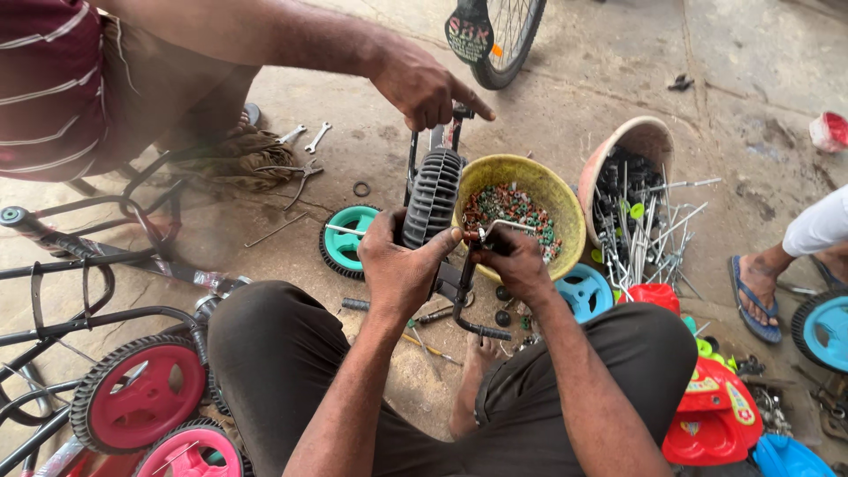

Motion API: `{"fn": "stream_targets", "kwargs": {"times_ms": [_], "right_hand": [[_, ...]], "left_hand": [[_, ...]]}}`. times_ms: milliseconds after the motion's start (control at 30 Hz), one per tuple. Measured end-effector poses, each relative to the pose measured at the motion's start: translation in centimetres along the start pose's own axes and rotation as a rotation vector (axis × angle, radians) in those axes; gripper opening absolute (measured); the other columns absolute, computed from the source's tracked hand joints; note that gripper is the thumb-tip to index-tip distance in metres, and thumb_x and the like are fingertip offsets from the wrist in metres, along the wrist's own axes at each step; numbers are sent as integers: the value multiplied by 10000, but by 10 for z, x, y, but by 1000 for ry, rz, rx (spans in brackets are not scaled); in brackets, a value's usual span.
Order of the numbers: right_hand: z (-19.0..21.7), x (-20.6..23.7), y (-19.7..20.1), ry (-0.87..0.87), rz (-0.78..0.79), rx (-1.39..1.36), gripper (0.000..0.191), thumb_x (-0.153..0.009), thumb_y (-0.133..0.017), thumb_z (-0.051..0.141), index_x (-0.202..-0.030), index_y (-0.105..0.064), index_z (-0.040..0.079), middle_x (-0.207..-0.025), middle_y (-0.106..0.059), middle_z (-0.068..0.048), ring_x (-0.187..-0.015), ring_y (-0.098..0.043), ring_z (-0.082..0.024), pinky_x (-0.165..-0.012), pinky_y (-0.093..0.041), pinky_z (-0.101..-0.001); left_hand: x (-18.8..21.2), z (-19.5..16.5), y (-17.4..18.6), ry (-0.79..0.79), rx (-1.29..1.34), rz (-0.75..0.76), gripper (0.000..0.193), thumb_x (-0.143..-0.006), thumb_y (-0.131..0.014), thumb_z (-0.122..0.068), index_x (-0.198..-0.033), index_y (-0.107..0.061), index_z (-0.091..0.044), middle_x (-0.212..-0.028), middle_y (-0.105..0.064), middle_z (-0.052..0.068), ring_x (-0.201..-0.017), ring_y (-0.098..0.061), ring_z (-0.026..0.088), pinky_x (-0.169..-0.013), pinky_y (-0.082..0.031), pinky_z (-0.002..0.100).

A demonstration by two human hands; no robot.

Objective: The person assembles a child's tricycle by attaching a red wheel to the frame. They use a wrench to tighten the axle nut and insert a metal pin to secure the wheel in place.

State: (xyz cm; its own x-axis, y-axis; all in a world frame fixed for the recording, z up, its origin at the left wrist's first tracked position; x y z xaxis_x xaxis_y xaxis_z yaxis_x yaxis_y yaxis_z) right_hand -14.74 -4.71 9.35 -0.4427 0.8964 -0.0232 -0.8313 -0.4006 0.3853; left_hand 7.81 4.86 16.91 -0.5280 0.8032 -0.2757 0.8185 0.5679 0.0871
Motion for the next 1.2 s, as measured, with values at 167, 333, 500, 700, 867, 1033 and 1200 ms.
{"fn": "stream_targets", "kwargs": {"times_ms": [167,333,500,700,867,1033,1200], "right_hand": [[-19,4,-4,-216,72,-11,442,-886,-703,55,-1313,-689,167,-1146,-773,30,-1017,-694,-67,-893,-568,-236],[-14,-1,-2,-59,6,-71,353,-903,-758,56,-1255,-740,54,-1102,-780,-43,-979,-706,-95,-872,-586,-247],[-25,-2,-6,-208,-41,-191,338,-875,-788,60,-1206,-736,19,-1012,-749,-59,-730,-541,-110,-613,-437,-255],[-10,-15,-14,-113,49,-45,332,-880,-763,127,-1206,-719,77,-1004,-790,-21,-860,-689,-63,-763,-568,-219],[-6,-15,-16,29,-69,-79,267,-869,-811,137,-1115,-762,45,-931,-786,-36,-856,-732,-95,-791,-612,-257],[-5,-10,-14,57,-191,35,245,-866,-808,145,-1094,-771,63,-881,-775,-42,-799,-713,-95,-730,-602,-265],[-4,-15,5,66,-313,-22,182,-913,-769,206,-1036,-760,72,-894,-777,-34,-791,-737,-98,-714,-641,-256]], "left_hand": [[-7,-3,5,-17,-63,-1,570,-695,-944,-408,-972,-725,39,-830,-738,109,-720,-710,172,-645,-574,306],[-11,9,3,179,66,53,534,-706,-920,-392,-969,-705,20,-808,-751,76,-680,-715,130,-595,-595,266],[-15,1,9,128,147,43,490,-725,-919,-342,-976,-718,26,-831,-753,70,-715,-707,121,-627,-590,267],[-18,-5,10,94,130,63,519,-727,-908,-386,-985,-720,23,-839,-759,64,-731,-719,123,-654,-596,277],[-9,-19,18,-71,-163,-43,571,-851,-825,-463,-1045,-680,54,-865,-681,113,-751,-669,202,-662,-559,356],[19,-37,34,-517,-277,-297,531,-995,-676,-404,-1232,-590,63,-1065,-655,198,-1025,-643,286,-884,-540,413],[-16,62,37,-27,420,-179,329,-1053,-601,-297,-1155,-671,8,-1002,-724,90,-926,-693,177,-817,-584,317]]}}
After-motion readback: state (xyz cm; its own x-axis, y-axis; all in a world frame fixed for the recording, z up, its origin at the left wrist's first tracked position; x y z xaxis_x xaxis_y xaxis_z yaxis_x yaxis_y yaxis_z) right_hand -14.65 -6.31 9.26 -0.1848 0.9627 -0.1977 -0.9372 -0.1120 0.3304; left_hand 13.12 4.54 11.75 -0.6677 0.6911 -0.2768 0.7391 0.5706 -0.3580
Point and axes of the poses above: each hand's wrist, its own x-axis away from the middle knuckle, its own y-axis out of the back of the hand, z = x × y, the point moved 9 cm from there along -x, towards the middle knuckle
